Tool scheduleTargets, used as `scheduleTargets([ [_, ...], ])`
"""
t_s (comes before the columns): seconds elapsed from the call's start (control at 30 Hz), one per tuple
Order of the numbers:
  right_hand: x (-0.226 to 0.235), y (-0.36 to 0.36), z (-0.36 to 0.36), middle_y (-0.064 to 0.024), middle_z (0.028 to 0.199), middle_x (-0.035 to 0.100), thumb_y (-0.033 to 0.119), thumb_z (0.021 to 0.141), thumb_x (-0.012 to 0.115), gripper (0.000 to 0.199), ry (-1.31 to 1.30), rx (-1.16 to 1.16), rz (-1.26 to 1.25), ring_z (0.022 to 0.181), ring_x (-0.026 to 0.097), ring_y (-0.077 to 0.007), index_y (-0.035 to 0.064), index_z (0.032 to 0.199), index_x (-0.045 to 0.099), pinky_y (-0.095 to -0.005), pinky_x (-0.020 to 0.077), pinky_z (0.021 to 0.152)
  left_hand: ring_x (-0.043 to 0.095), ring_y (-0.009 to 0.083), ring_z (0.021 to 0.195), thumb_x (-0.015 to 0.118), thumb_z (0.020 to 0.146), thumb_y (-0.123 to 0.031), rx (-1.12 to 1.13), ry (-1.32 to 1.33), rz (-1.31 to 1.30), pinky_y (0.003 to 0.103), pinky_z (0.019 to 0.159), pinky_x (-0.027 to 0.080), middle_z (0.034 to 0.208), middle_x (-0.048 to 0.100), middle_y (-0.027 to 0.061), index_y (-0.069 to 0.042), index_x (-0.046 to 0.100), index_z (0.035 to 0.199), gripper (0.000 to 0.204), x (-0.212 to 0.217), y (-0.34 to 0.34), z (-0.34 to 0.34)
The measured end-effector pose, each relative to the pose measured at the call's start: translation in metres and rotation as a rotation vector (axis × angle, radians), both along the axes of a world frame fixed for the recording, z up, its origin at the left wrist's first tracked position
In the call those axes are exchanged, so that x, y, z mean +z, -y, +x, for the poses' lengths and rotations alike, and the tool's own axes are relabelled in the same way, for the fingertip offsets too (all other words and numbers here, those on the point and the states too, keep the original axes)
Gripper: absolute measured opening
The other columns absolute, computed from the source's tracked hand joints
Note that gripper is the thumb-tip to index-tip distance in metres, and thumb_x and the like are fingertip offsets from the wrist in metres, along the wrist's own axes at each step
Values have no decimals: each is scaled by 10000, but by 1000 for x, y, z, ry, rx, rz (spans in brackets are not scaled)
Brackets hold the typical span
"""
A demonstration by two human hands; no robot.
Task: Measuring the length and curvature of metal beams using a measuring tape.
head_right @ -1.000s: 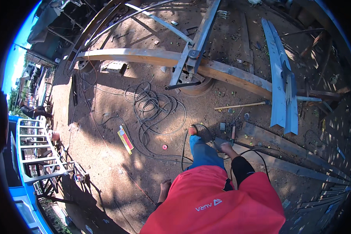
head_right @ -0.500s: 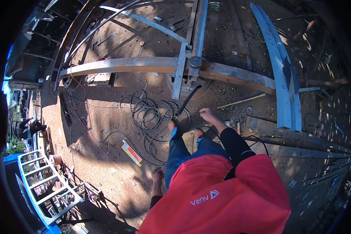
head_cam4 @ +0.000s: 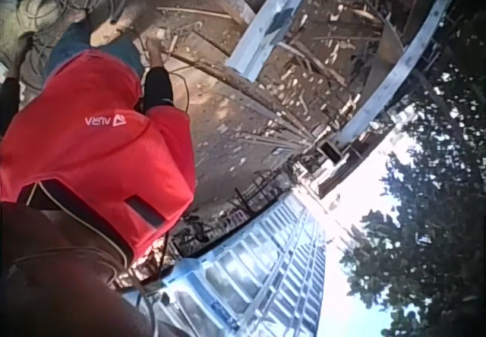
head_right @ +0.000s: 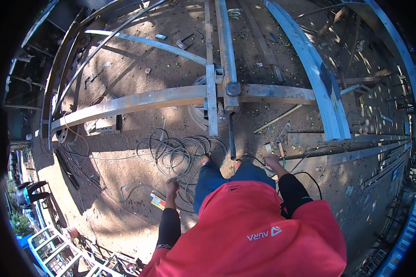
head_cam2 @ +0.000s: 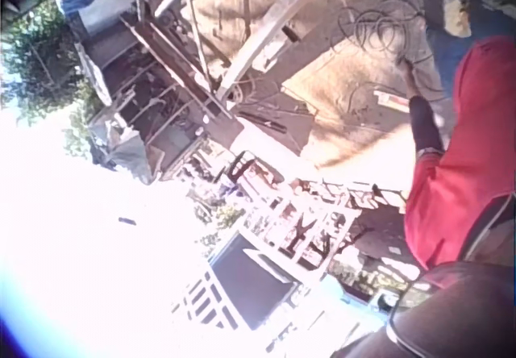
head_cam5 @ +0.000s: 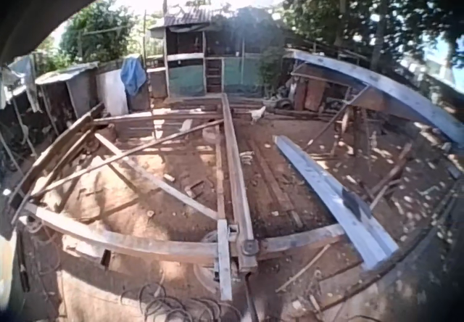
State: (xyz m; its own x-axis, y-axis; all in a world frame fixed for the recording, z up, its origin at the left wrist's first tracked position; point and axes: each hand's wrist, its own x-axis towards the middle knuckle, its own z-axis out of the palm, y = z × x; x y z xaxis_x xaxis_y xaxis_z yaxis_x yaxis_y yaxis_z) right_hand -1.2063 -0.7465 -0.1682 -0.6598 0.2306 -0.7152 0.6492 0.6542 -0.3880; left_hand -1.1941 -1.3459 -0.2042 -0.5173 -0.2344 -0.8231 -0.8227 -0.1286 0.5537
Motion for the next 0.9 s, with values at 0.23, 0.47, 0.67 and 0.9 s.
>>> scheduleTargets([
  [0.23,31,103,-77,-129,1035,710,129,855,637,337,-218,-133,-168,959,668,-209,3,1166,670,-324,505,858,552,141,508,539,865,-46,-174,-103,51,270,442,447,681,580,47,-3,623,1089,244,-3,36,-115],
  [0.47,21,79,-67,-111,995,705,102,854,630,327,-212,-221,-216,886,666,-206,0,1163,665,-351,516,815,535,106,513,555,892,-72,-180,-132,85,244,409,404,701,573,10,-13,610,1084,209,10,-3,-141],
  [0.67,24,44,-51,16,759,617,115,883,568,292,-21,-523,-328,555,495,-77,87,1164,640,-327,385,498,530,136,483,549,876,-53,-183,57,68,275,406,416,683,585,41,-44,620,1115,249,5,-41,-75],
  [0.9,19,15,-63,48,715,563,148,920,521,268,103,-584,-449,560,491,-61,118,1171,610,-254,339,455,471,127,449,551,908,-93,-189,99,79,268,388,380,649,547,23,-88,630,1002,123,-33,-34,19],
])
